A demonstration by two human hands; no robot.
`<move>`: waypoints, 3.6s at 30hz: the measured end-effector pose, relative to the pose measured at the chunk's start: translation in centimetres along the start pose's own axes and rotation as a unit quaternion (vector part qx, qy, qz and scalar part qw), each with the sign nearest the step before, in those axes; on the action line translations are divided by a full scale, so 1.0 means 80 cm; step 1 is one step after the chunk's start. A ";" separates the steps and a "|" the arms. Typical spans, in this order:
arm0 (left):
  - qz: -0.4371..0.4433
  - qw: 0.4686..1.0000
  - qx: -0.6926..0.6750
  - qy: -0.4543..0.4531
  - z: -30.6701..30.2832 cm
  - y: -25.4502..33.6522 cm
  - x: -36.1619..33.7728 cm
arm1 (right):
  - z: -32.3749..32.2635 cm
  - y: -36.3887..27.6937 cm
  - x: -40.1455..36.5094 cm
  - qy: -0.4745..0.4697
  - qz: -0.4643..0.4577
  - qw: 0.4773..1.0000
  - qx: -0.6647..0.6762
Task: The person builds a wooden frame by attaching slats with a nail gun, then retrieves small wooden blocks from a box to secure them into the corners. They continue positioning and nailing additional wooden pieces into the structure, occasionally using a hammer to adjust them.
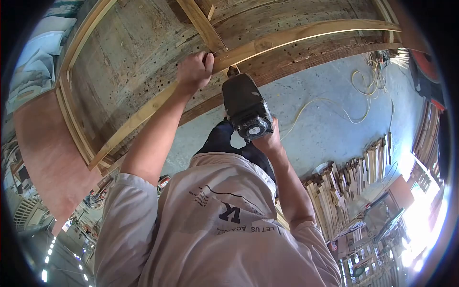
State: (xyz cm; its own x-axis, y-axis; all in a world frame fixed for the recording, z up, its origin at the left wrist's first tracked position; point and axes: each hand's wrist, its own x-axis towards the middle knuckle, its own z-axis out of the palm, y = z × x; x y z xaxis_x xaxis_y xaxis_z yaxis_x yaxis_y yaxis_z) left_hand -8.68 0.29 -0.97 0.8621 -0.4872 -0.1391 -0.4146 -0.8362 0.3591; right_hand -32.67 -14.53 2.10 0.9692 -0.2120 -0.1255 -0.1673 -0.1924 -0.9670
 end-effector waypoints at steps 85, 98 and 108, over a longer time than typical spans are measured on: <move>-0.163 0.982 0.099 0.008 -0.005 0.092 -0.005 | -0.576 0.249 0.835 -0.138 -0.209 0.725 -0.641; -0.107 0.989 0.046 0.093 -0.004 0.076 -0.025 | -0.435 -0.104 0.565 -0.155 -0.146 0.807 -0.550; -0.179 0.961 0.060 0.202 0.023 -0.026 -0.085 | -0.228 -0.139 0.196 -0.412 -0.234 0.663 -0.579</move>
State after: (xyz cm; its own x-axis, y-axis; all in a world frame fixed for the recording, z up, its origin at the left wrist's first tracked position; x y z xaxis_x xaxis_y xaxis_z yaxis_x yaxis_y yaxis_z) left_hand -14.21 4.89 -2.47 0.9887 -0.0449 0.1431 -0.0791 -0.9668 0.2430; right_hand -18.90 -33.18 14.93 0.6533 0.6349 -0.4124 0.6235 -0.7602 -0.1828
